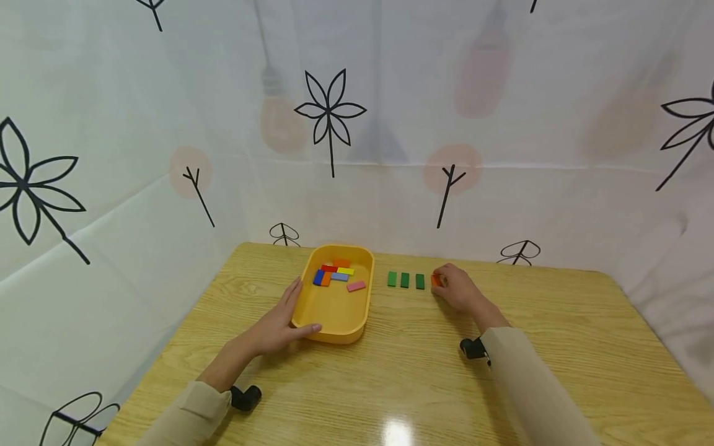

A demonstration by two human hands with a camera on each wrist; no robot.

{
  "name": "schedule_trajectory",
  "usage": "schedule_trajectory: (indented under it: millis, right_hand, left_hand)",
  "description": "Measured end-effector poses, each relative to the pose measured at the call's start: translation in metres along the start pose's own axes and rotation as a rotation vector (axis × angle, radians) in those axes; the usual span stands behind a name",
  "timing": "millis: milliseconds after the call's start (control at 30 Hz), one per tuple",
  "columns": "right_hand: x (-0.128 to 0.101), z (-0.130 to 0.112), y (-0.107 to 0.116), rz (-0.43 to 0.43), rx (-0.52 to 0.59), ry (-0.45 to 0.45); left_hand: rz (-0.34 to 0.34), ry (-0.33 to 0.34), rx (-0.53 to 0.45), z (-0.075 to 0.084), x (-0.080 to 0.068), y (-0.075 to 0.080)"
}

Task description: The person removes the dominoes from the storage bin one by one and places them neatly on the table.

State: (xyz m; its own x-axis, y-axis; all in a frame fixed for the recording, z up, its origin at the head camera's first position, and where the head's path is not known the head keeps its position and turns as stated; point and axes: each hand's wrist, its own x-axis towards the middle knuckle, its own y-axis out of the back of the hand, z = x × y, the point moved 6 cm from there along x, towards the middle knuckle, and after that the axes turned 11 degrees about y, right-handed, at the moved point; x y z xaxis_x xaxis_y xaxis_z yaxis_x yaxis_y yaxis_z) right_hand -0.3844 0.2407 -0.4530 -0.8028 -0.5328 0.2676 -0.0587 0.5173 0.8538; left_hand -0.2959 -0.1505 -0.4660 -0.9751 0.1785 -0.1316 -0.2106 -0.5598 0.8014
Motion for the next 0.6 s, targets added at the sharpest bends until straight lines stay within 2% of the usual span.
schedule_trajectory:
  millis: [167,267,600]
  right_hand:
    - [0.000,-0.003,0.001,-0.026,0.007,-0.005]
    - [0.004,-0.013,0.006,-0.031,0.016,0.015]
    - [0.032,-0.080,0.032,-0.029,0.064,0.121]
  left_hand:
    - [-0.001,-0.011,0.004,0.000,0.000,0.000]
    - [0.000,-0.011,0.011,0.000,0.000,0.000]
    - [-0.005,-0.004,0.010,0.001,0.000,0.002]
